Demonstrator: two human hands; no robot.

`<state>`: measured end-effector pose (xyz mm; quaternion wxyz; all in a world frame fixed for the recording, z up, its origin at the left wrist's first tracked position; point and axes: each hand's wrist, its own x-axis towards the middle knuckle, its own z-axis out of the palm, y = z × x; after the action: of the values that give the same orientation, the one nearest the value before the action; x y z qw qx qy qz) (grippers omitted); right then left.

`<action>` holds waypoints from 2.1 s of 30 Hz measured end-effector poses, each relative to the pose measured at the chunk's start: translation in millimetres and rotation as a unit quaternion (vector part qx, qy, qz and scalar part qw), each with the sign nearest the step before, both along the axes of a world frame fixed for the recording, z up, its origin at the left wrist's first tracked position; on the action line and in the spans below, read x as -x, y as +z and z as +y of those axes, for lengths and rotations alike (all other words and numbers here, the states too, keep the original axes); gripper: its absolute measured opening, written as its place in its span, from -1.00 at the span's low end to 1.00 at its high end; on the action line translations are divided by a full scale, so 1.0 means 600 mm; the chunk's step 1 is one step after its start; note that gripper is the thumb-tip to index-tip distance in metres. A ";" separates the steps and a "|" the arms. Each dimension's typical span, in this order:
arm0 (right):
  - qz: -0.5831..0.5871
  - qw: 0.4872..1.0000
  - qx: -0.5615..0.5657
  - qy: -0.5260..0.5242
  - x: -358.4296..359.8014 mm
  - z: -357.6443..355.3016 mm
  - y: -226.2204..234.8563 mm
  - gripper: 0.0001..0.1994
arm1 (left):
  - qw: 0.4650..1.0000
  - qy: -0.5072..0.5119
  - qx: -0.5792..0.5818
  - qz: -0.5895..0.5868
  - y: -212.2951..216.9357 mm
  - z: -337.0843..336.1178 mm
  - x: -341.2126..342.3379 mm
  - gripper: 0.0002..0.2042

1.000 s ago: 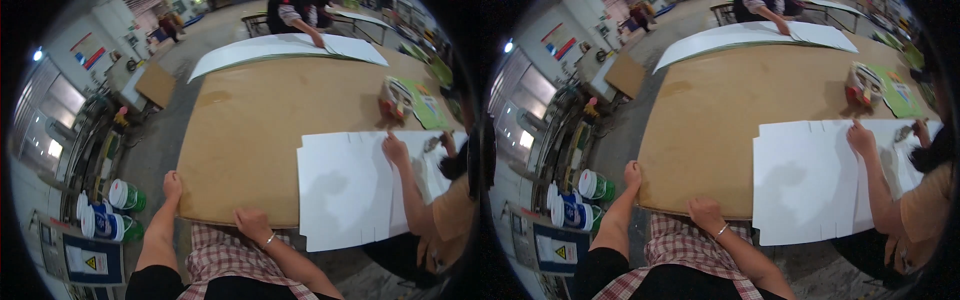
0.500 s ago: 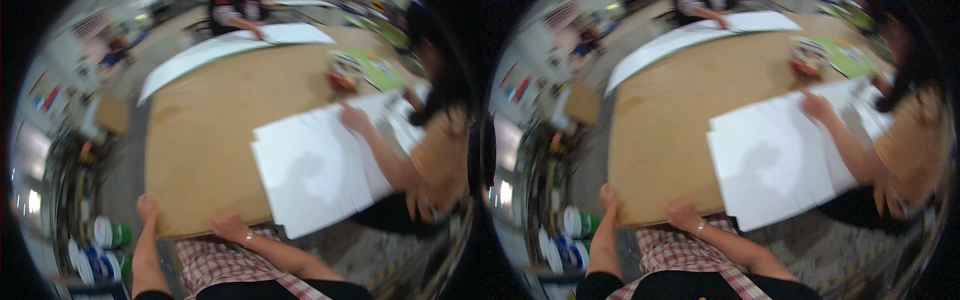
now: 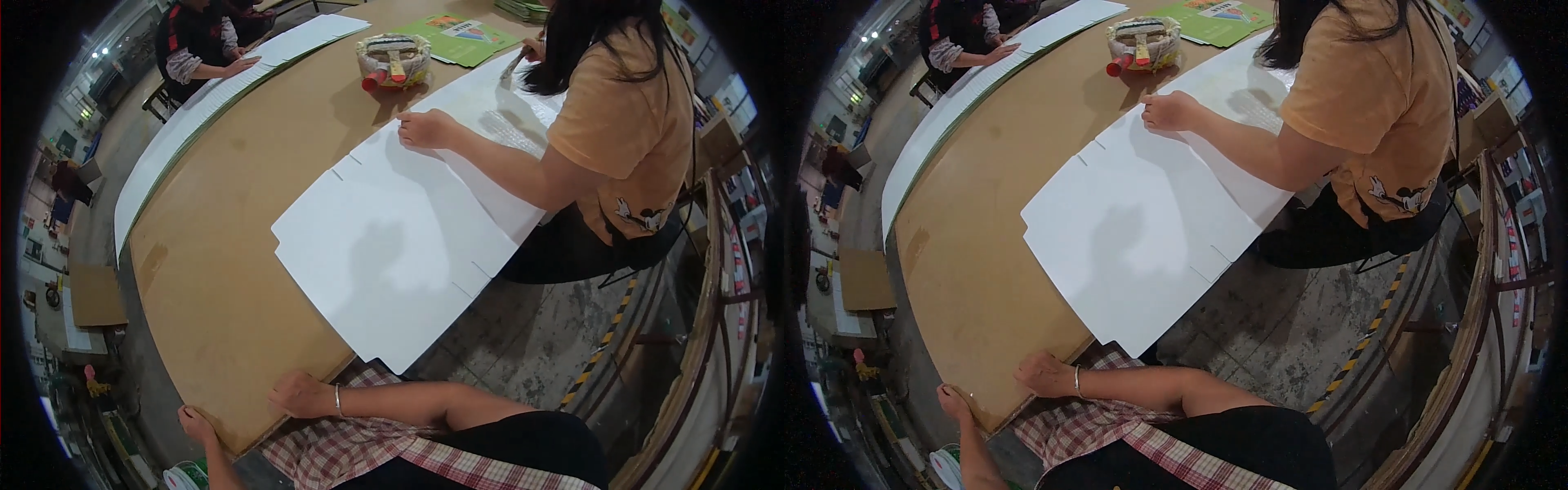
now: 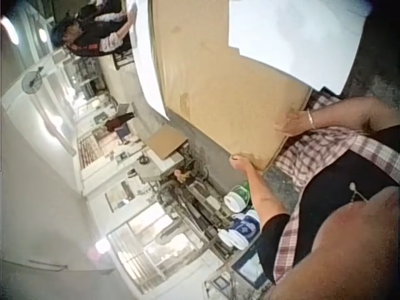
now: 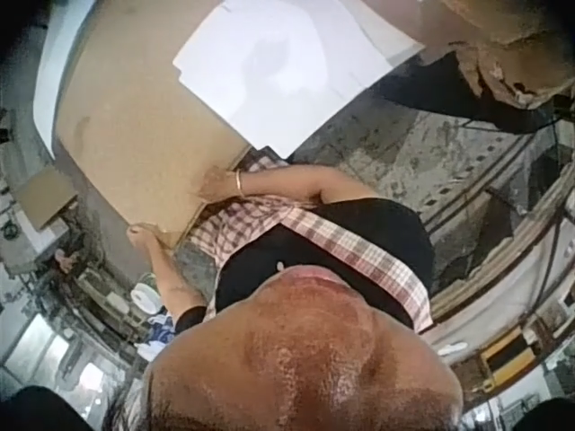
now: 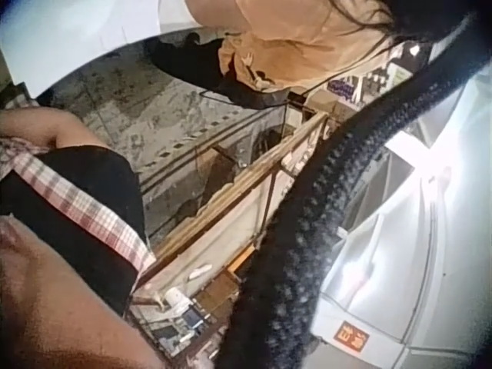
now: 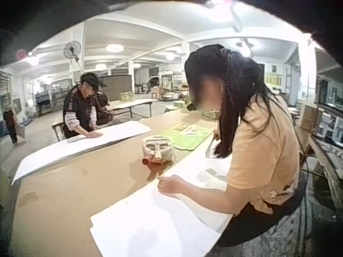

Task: Applying adhesive to paperboard surfaces using a brush as part of a manual assembly process.

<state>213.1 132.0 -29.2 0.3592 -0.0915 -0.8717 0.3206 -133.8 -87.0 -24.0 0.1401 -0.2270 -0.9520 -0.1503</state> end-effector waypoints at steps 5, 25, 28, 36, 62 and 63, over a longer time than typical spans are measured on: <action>-0.025 1.000 0.006 0.007 0.001 -0.004 -0.002 -0.81 | 1.000 -0.002 -0.022 -0.010 -0.007 -0.004 0.007 -0.71; -0.011 1.000 0.019 0.018 0.000 0.000 0.007 -0.86 | 1.000 0.018 -0.007 -0.022 -0.002 0.000 0.006 -0.69; -0.010 0.999 0.017 0.028 -0.004 0.002 0.010 -0.87 | 1.000 -0.004 -0.007 0.004 -0.007 -0.004 0.012 -0.68; -0.035 0.999 0.013 0.031 -0.003 0.000 0.006 -0.85 | 1.000 0.018 -0.002 -0.004 -0.007 -0.004 0.011 -0.68; 0.017 1.000 0.004 0.017 -0.003 0.004 0.008 -0.83 | 1.000 0.015 -0.007 -0.014 -0.012 -0.005 0.013 -0.68; 0.013 1.000 0.004 0.021 -0.003 0.003 0.006 -0.83 | 1.000 0.007 -0.005 -0.003 -0.014 -0.006 0.014 -0.68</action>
<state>215.0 133.9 -25.5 0.3634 -0.0705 -0.8672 0.3329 -142.3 -90.5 -32.2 0.1389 -0.2195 -0.9531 -0.1552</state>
